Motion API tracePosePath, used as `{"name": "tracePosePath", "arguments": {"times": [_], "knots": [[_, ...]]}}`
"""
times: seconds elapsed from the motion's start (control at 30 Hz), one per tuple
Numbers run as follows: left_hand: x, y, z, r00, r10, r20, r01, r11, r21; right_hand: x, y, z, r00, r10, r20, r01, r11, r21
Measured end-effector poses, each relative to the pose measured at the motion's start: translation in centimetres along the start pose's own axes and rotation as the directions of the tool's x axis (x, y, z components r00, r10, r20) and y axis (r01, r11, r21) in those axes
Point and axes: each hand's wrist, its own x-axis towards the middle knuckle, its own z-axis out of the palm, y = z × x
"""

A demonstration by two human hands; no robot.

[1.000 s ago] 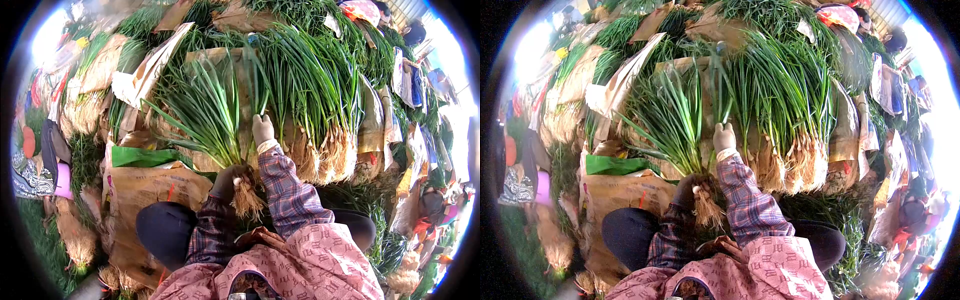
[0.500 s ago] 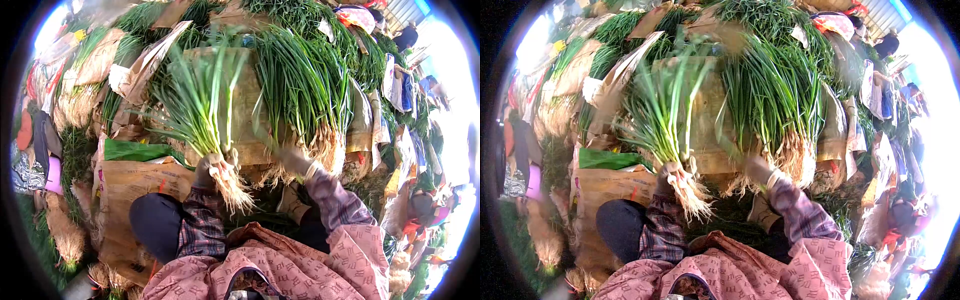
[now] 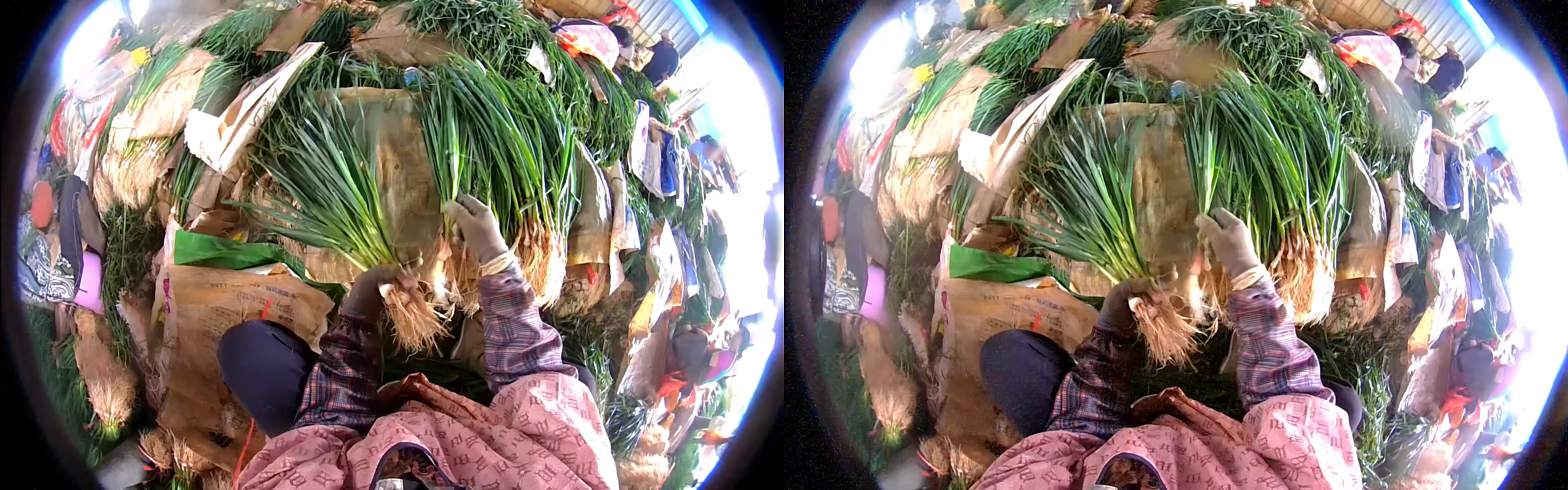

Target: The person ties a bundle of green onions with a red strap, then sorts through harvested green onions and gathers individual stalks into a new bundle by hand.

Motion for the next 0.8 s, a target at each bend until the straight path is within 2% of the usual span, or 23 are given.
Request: {"name": "tracePosePath", "arguments": {"times": [0.03,0.07,0.1,0.13,0.17,0.23,0.27,0.3,0.33,0.37,0.4,0.43,0.47,0.5,0.6,0.7,0.73,0.77,0.8], "knots": [[0.5,-0.5,-0.1,0.998,-0.005,0.058,0.015,0.987,-0.162,0.0,0.4,-0.2,0.994,-0.018,0.109,-0.003,0.983,0.186],[1.4,-1.3,0.0,0.993,-0.001,0.115,0.038,0.947,-0.319,0.3,1.1,0.1,0.976,0.001,0.216,-0.071,0.947,0.315],[1.0,-1.0,-0.1,0.982,-0.168,0.088,0.189,0.908,-0.374,0.6,2.2,0.7,0.947,0.005,0.32,-0.15,0.89,0.431],[0.6,-0.6,0.0,0.942,-0.329,0.058,0.32,0.837,-0.445,0.6,3.2,1.3,0.922,0.021,0.386,-0.199,0.882,0.428],[1.2,-0.4,0.1,0.966,-0.201,0.162,0.258,0.799,-0.543,0.6,4.1,1.7,0.928,0.11,0.356,-0.242,0.904,0.352],[1.9,-2.9,-0.9,0.971,-0.2,0.134,0.239,0.869,-0.433,2.1,7.0,1.4,0.894,0.137,0.426,-0.321,0.861,0.396],[1.8,-3.6,-1.8,0.935,-0.259,0.242,0.334,0.872,-0.357,2.8,8.5,1.5,0.965,0.058,0.257,-0.115,0.97,0.215],[1.6,-4.2,-1.8,0.955,-0.168,0.245,0.249,0.903,-0.351,3.0,8.6,2.3,0.992,-0.07,0.107,0.072,0.997,-0.013],[1.2,-4.9,-1.5,0.965,-0.078,0.249,0.163,0.925,-0.344,3.0,8.7,2.7,0.988,-0.143,0.056,0.152,0.956,-0.249],[1.1,-5.5,-1.2,0.966,0.014,0.257,0.075,0.94,-0.334,2.9,8.7,3.1,0.977,-0.215,0.004,0.19,0.857,-0.479],[0.4,-2.2,0.4,0.981,-0.152,0.116,0.179,0.946,-0.271,1.9,6.0,3.8,0.98,-0.199,0.012,0.156,0.727,-0.668],[0.5,-2.6,0.1,0.98,-0.117,0.159,0.153,0.96,-0.236,1.3,4.5,4.4,0.983,-0.183,0.015,0.117,0.558,-0.821],[0.8,-3.4,-0.6,0.976,-0.082,0.202,0.123,0.972,-0.2,1.2,4.5,4.5,0.964,-0.258,0.071,0.181,0.434,-0.882],[0.9,-2.7,-0.6,0.969,-0.049,0.244,0.091,0.982,-0.165,1.2,4.8,4.6,0.951,-0.282,0.125,0.232,0.386,-0.893],[0.2,-1.1,0.1,0.985,-0.079,0.156,0.1,0.987,-0.13,0.6,5.7,5.6,0.9,-0.324,0.292,0.378,0.244,-0.893],[-0.1,-1.6,0.3,0.97,0.159,0.186,-0.184,0.974,0.129,-0.1,4.1,6.1,0.956,-0.115,0.271,0.293,0.302,-0.907],[0.5,-3.7,-0.3,0.953,0.218,0.211,-0.233,0.971,0.05,0.4,5.0,6.1,0.98,0.009,0.201,0.156,0.596,-0.788],[0.7,-5.5,-1.4,0.973,0.07,0.222,-0.041,0.99,-0.134,0.6,6.2,6.3,0.994,-0.015,0.11,0.076,0.815,-0.575],[1.0,-5.2,-1.9,0.963,-0.073,0.259,0.153,0.94,-0.306,0.2,6.7,7.1,1.0,-0.011,0.015,0.015,0.954,-0.298]]}}
